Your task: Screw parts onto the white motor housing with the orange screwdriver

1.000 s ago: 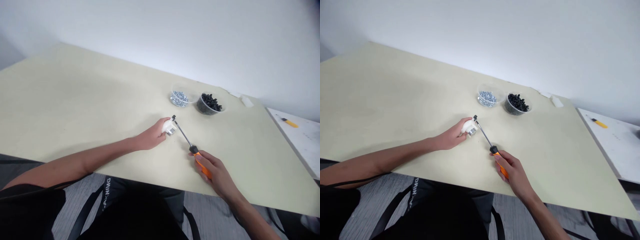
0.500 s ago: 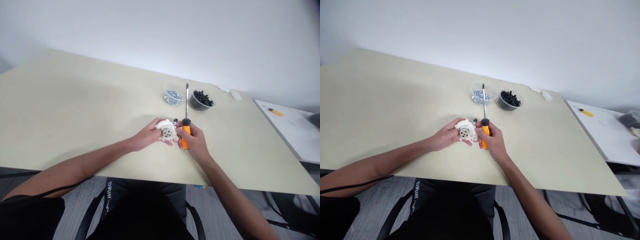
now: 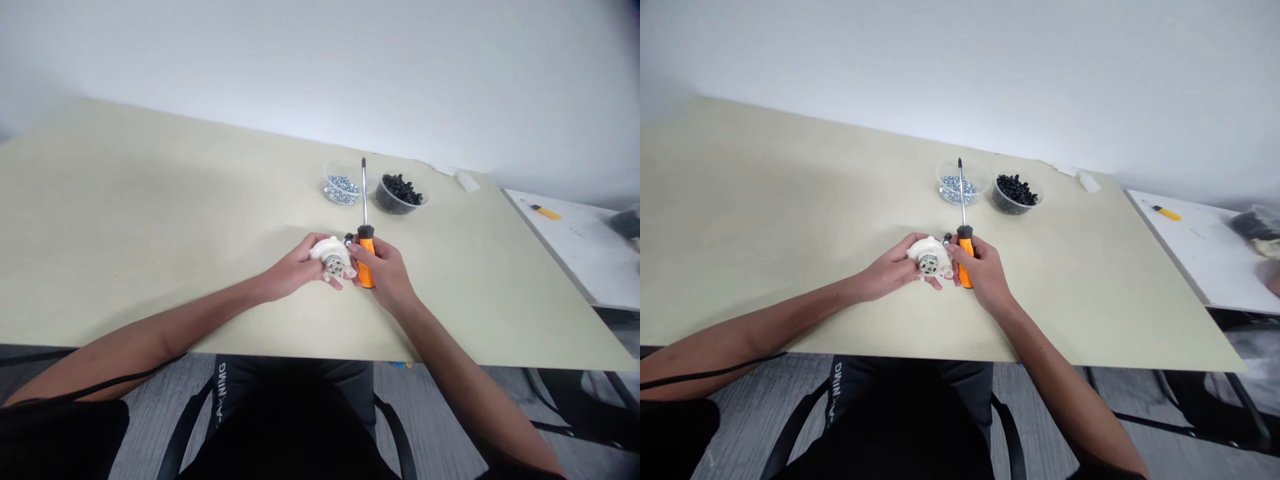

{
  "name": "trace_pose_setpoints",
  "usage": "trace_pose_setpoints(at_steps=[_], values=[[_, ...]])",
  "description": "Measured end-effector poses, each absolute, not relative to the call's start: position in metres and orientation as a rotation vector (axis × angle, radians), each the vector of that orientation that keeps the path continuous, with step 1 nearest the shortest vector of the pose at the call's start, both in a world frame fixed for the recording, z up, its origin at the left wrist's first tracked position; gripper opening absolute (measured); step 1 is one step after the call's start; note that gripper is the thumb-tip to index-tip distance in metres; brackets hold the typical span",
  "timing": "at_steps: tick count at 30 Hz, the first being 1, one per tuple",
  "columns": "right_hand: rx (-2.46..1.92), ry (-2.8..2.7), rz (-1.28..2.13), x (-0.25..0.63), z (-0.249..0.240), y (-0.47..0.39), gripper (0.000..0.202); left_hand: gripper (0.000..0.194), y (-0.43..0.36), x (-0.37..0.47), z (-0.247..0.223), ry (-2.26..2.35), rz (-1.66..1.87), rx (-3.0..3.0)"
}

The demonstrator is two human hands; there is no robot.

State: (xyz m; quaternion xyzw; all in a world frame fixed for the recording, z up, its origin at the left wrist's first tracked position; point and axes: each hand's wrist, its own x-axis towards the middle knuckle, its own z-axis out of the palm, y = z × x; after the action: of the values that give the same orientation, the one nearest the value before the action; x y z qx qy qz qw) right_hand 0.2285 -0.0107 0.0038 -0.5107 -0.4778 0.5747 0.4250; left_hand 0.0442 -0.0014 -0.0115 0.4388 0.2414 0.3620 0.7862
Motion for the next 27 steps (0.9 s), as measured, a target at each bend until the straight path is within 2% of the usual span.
trace_pose_setpoints(at_steps=[6,27], values=[[-1.259,-1.118,1.535,0.2287,0.0036,-0.0115,0.028,0.038,-0.0026,0.0455,-0.009,0.518,0.765,0.893],[-1.223,-1.071,1.546,0.231,-0.0023,-0.0155,0.033,0.034,-0.0016,0.0457,-0.0143,0.416,0.736,0.848]])
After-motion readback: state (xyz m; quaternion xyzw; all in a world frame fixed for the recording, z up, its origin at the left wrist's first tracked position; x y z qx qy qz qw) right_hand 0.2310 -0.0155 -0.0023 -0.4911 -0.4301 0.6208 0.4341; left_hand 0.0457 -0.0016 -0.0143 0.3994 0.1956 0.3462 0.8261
